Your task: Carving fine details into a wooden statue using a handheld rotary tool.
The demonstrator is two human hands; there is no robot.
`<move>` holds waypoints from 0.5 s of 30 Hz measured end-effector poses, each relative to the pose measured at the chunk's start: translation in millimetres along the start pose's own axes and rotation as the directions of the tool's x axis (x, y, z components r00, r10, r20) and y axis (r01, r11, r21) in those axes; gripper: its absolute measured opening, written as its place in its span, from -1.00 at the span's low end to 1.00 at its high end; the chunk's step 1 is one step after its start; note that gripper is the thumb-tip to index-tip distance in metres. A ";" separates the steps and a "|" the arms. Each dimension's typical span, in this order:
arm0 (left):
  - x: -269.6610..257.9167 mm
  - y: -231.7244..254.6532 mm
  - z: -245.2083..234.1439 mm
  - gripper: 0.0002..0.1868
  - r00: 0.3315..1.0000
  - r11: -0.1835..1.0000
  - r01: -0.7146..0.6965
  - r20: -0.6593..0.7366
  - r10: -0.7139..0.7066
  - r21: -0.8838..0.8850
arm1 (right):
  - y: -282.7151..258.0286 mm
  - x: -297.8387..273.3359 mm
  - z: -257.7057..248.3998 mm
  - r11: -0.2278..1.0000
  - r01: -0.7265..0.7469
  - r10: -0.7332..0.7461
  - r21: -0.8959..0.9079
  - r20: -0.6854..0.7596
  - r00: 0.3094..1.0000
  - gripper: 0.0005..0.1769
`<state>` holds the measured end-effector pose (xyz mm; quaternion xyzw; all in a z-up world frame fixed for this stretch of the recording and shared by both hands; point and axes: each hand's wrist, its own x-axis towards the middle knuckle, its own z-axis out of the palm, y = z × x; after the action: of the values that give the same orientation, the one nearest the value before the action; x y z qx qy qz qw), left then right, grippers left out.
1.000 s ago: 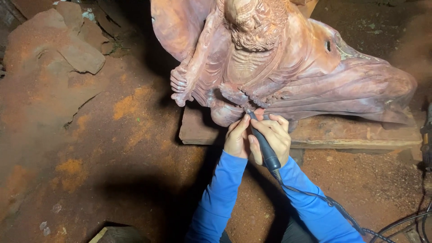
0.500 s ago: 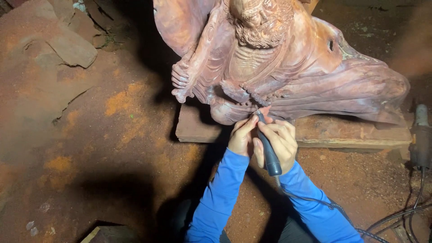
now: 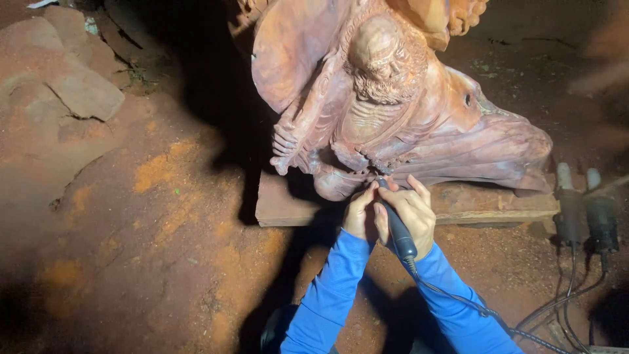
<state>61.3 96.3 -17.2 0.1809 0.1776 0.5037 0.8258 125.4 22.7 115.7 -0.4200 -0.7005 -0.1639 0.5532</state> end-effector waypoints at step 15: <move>-41.5 65.7 71.8 -0.72 0.997 0.998 0.048 -0.061 -0.046 0.035 | -13.4 16.0 16.7 0.985 -0.082 0.092 -0.152 0.062 0.994 -0.80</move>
<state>27.2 78.6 81.4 0.1766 0.2158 0.4859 0.8284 103.8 32.9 127.9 -0.4958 -0.6860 -0.1767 0.5023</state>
